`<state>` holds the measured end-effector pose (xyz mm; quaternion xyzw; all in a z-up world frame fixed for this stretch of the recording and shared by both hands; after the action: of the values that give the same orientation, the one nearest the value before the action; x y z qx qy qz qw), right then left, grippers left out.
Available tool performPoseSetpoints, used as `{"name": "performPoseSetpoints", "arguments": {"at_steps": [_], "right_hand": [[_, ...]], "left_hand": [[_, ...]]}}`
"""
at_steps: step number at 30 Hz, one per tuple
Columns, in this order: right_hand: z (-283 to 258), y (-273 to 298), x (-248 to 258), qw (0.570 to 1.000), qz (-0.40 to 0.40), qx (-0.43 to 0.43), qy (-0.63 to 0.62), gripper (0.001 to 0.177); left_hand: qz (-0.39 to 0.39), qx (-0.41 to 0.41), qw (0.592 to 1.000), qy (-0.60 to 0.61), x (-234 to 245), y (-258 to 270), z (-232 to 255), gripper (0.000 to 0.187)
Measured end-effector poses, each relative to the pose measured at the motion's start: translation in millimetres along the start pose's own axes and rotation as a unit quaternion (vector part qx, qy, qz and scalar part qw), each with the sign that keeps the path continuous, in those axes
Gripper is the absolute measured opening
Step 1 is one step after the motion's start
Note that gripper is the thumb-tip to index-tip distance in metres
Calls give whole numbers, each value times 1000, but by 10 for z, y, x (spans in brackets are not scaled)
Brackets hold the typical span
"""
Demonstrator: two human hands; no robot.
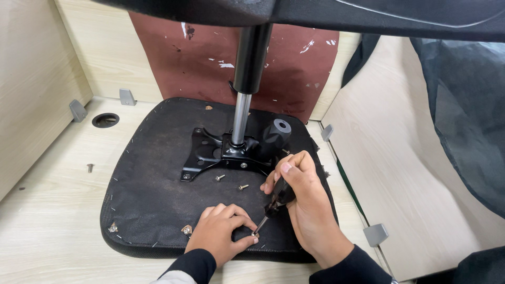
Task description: The person uses a screwdriver to tighten screws into the underside of an office chair seat, securing the seat to its metal mounting plate. The person rotates the chair to access different screw locations and continues tightening until the seat is firmly attached.
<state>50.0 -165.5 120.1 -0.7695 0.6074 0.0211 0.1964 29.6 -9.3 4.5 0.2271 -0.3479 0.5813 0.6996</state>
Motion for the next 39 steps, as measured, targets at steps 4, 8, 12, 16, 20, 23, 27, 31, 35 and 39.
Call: {"name": "performPoseSetpoints", "arguments": {"at_steps": [4, 8, 12, 16, 20, 23, 27, 31, 35, 39], "right_hand": [[4, -4, 26, 1000, 6, -2, 5, 21], [-20, -20, 24, 999, 19, -23, 17, 23], [-64, -12, -27, 999, -3, -34, 18, 34], [-52, 6, -42, 999, -10, -49, -1, 37], [-36, -18, -44, 998, -50, -4, -33, 37], [-10, -8, -4, 998, -60, 0, -36, 36], [-24, 4, 30, 998, -62, 5, -15, 27], [-15, -12, 33, 997, -15, -4, -73, 12], [-26, -6, 34, 996, -44, 4, -77, 13], [-2, 26, 31, 996, -55, 6, -75, 11]], "left_hand": [[5, -2, 1000, 1, 1, 9, 0, 24], [0, 2, 1000, -1, 0, -1, -1, 25], [-2, -1, 1000, 5, 12, 4, -2, 25], [-1, 1, 1000, 2, 11, 4, -5, 26], [8, -7, 1000, 2, 19, -3, 4, 25], [9, -10, 1000, 4, 9, 2, 3, 25], [6, -3, 1000, 3, 11, 5, -3, 25], [-2, 8, 1000, -3, -4, -2, -13, 26], [2, 6, 1000, -7, -2, -15, -7, 25], [8, 1, 1000, -4, 0, -23, 8, 25]]}}
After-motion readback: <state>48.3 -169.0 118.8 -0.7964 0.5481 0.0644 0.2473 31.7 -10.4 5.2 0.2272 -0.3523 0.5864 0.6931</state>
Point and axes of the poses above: each hand's wrist, its own y-axis away from the middle knuckle, its own x-axis out of the back of the hand, z = x × y, the point moved 3 cm from there along -y, towards the middle knuckle, and after that the axes turned 4 degrees about x, right-handed, at the moved point
